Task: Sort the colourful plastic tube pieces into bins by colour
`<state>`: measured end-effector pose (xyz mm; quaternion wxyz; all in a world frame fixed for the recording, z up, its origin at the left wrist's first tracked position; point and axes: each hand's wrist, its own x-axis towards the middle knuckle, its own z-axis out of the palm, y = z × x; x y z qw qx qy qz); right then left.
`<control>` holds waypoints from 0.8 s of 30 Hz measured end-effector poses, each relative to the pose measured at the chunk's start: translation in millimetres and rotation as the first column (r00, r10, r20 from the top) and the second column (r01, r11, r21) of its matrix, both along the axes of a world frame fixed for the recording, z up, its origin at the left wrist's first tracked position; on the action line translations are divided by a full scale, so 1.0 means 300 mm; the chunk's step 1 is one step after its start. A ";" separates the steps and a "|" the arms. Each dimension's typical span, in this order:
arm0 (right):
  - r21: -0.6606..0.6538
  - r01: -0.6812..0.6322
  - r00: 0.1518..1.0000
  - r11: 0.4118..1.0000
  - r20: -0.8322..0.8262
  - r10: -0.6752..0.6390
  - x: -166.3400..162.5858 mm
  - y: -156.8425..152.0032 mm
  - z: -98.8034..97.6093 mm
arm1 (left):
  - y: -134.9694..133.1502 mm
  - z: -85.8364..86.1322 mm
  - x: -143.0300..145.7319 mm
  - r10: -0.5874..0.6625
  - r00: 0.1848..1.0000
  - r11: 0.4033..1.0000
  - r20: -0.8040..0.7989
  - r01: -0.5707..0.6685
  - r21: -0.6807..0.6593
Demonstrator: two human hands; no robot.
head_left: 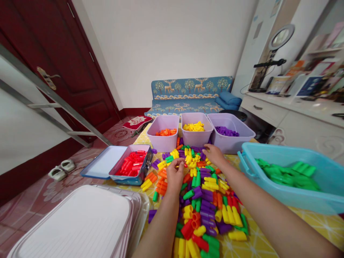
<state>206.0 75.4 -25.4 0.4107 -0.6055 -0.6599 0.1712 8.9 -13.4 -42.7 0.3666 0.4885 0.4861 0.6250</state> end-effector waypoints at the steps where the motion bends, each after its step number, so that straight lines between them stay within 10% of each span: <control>1: -0.016 0.007 1.000 1.000 0.003 -0.007 0.006 0.014 -0.013 | -0.001 0.003 0.000 -0.002 1.000 1.000 -0.012 0.002 -0.002; 10: -0.134 -0.255 0.964 0.958 -0.112 0.241 -0.034 -0.005 -0.038 | 0.015 -0.033 0.011 -0.067 0.997 0.996 -0.032 0.065 -0.054; 24: -0.146 -0.548 0.794 0.824 -0.402 0.457 -0.144 -0.189 0.123 | -0.027 0.036 0.007 -0.082 0.991 0.989 -0.103 0.094 0.114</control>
